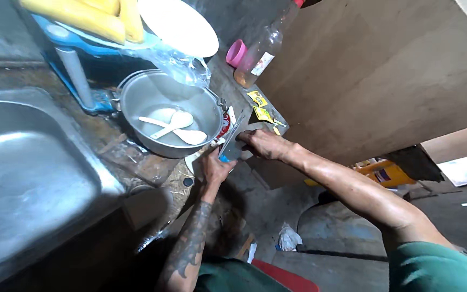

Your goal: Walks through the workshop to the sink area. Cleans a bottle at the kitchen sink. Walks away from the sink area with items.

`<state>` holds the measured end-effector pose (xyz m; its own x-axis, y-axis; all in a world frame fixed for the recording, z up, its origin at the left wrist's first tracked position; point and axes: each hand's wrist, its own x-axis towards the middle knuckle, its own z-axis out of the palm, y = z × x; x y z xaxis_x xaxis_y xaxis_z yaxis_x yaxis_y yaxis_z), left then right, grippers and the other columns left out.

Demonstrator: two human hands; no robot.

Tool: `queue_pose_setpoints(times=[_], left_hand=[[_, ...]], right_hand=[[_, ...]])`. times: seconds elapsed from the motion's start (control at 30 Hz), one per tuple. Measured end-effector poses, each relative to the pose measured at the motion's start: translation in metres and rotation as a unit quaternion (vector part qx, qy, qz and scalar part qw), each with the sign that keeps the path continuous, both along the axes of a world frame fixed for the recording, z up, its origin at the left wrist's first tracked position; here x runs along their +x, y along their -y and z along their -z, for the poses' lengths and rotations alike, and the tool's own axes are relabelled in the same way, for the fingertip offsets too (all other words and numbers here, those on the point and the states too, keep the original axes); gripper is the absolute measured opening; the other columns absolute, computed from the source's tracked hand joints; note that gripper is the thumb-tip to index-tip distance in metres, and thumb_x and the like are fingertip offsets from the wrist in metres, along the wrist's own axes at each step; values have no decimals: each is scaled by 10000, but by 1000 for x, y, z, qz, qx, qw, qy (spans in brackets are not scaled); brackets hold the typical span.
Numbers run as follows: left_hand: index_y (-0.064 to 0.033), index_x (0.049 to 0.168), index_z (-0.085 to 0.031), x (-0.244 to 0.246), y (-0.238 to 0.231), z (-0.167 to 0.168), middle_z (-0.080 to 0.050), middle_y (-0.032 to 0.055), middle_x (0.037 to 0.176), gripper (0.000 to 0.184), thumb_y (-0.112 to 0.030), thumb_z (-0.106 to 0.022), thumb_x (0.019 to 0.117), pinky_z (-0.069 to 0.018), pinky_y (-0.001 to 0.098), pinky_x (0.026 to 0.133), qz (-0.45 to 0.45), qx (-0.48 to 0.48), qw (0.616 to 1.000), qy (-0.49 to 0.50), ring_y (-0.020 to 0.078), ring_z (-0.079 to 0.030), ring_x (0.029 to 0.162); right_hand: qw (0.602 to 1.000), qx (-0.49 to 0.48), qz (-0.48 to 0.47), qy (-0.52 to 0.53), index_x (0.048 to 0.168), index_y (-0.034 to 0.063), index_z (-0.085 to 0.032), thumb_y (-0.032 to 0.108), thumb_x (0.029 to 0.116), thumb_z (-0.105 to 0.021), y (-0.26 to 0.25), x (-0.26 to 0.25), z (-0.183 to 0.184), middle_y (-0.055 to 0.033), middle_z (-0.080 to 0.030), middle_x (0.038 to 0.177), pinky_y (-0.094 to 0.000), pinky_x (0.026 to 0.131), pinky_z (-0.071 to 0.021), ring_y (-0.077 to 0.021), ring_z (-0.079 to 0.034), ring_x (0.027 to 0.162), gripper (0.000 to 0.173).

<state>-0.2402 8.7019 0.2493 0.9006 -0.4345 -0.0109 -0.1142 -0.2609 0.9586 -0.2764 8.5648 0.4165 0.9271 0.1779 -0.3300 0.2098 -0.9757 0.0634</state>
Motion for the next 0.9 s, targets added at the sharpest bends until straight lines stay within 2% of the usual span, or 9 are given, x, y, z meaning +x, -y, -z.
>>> queue_pose_setpoints(times=[0.17, 0.3, 0.37, 0.43, 0.5, 0.57, 0.7, 0.77, 0.9], left_hand=[[-91, 1179, -727, -2, -2, -4, -749, 158, 1015, 551, -328, -920, 721, -543, 609, 872, -9, 6, 1000, 10, 339, -721, 958], [-76, 1183, -725, 2, -5, -2, -747, 162, 1003, 568, -326, -923, 713, -547, 594, 873, -7, 0, 1000, -4, 329, -721, 951], [-78, 1167, -726, 0, -4, -1, -747, 163, 1003, 559, -338, -925, 715, -546, 599, 877, -6, -3, 1000, -9, 331, -722, 955], [-77, 1195, -720, 0, -2, -1, -747, 164, 1028, 579, -339, -921, 720, -543, 598, 897, -6, -4, 1000, -12, 336, -719, 979], [-78, 1203, -718, -1, -1, 1, -747, 162, 1037, 582, -337, -917, 720, -546, 594, 903, -7, -6, 1000, -10, 337, -719, 988], [-77, 1210, -714, -1, -1, 1, -744, 167, 1049, 584, -334, -914, 725, -542, 596, 912, -5, -7, 1000, -13, 340, -717, 996], [-97, 1198, -719, 0, -1, 1, -747, 163, 1030, 563, -337, -907, 725, -546, 609, 879, -2, 3, 1000, -4, 345, -720, 972], [-88, 1229, -708, 1, -1, -1, -741, 176, 1057, 594, -331, -907, 724, -538, 616, 898, 10, 10, 1000, -12, 357, -714, 999], [-78, 1214, -715, 3, -4, 1, -742, 176, 1060, 615, -369, -917, 712, -537, 605, 916, 4, -1, 1000, 0, 351, -713, 1015]], right_hand=[[1000, 12, 4, 7, 1260, 17, -612, 109, 1011, -608, -5, -1, 8, -200, -659, 1161, -512, 866, -573, -365, -695, 981, 265], [990, 1, -136, 39, 1310, 16, -639, -110, 868, -621, 6, -3, 12, -208, -615, 1378, -471, 1102, -469, -371, -592, 1286, 460], [984, -8, -166, 64, 1279, 7, -646, -44, 943, -592, 13, -4, 14, -203, -647, 1331, -464, 1084, -491, -368, -623, 1250, 345], [989, -17, -132, 70, 1290, -10, -623, 95, 1026, -571, 12, -5, 15, -210, -672, 1221, -470, 994, -544, -363, -674, 1134, 289], [996, -1, -60, 59, 1299, -13, -601, 162, 1038, -579, 6, -7, 15, -215, -662, 1147, -488, 898, -578, -366, -698, 1014, 316], [999, 28, 19, 42, 1322, -7, -578, 188, 1042, -579, -2, -8, 16, -220, -660, 1160, -519, 876, -578, -373, -706, 979, 342], [995, 31, 94, 35, 1240, 5, -588, 242, 1054, -561, -9, -8, 18, -204, -673, 1035, -538, 810, -575, -367, -703, 885, 303], [997, -23, 68, 22, 1240, -1, -581, 259, 1069, -530, -11, -8, 14, -212, -665, 1072, -535, 817, -575, -381, -702, 927, 315], [982, -136, -123, 49, 1219, 18, -598, 362, 1078, -487, 7, 1, 14, -200, -647, 1109, -531, 876, -523, -373, -666, 1022, 388]])
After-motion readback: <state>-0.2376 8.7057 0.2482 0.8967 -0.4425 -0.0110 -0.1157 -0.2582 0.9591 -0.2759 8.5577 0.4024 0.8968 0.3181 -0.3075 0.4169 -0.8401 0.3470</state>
